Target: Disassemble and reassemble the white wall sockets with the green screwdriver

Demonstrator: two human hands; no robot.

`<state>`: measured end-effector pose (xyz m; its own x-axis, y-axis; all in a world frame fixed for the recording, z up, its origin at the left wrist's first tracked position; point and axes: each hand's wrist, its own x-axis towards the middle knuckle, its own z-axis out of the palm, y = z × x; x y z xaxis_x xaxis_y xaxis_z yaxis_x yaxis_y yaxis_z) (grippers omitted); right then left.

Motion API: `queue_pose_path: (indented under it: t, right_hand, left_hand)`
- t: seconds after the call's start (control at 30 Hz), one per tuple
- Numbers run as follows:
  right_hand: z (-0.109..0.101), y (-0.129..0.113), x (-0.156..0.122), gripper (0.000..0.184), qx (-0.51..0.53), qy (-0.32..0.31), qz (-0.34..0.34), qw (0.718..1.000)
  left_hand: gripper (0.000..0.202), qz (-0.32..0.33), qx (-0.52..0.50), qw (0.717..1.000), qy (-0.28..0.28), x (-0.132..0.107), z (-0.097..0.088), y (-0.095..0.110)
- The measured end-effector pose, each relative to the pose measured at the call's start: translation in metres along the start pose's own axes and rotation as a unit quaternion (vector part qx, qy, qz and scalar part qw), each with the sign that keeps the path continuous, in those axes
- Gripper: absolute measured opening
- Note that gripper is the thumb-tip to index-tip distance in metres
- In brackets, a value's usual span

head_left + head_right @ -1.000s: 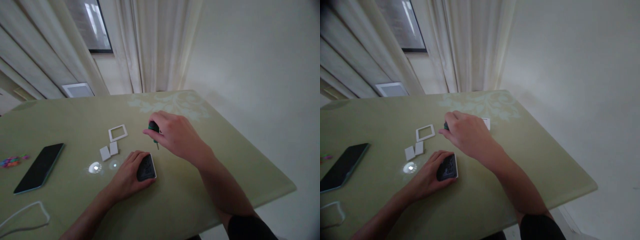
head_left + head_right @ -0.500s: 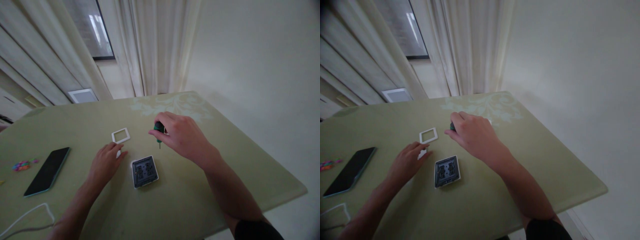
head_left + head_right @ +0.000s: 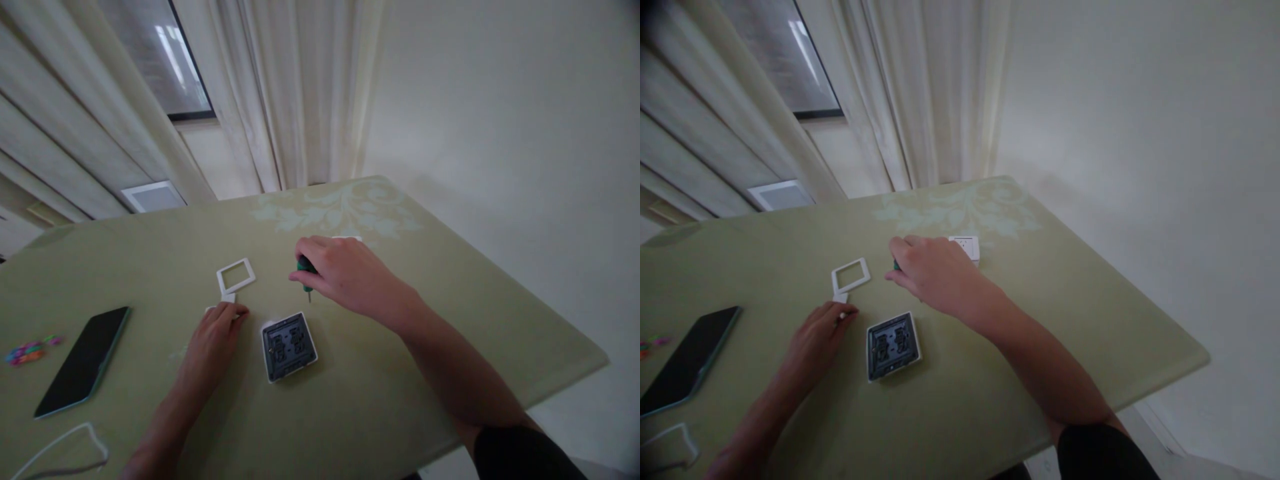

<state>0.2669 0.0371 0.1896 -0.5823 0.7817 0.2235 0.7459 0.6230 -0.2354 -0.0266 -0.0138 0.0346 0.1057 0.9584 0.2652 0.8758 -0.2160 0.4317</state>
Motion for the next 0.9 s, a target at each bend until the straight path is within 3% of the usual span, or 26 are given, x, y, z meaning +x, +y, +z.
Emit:
queue_pose_path:
  t: [0.17,0.3,0.47,0.67,0.9]
  right_hand:
    - [0.0,0.0,0.001,0.024,-0.002,0.002,-0.001,1.0]
    - [0.0,-0.001,0.001,0.022,0.0,0.002,0.0,1.0]
    - [0.0,0.0,0.0,0.023,0.0,0.004,-0.005,1.0]
    - [0.0,0.0,0.0,0.023,-0.005,0.004,-0.006,1.0]
    - [0.0,-0.001,0.0,0.023,-0.008,0.004,-0.009,1.0]
  left_hand:
    - [0.023,0.01,-0.185,0.98,-0.077,0.0,-0.013,0.047]
    - [0.015,0.057,-0.213,0.97,-0.106,0.007,-0.011,0.077]
    - [0.017,0.123,-0.187,0.969,-0.103,0.014,0.001,0.078]
    - [0.015,0.167,-0.15,0.966,-0.125,0.011,0.003,0.077]
    - [0.01,0.142,-0.132,0.972,-0.134,0.009,0.006,0.082]
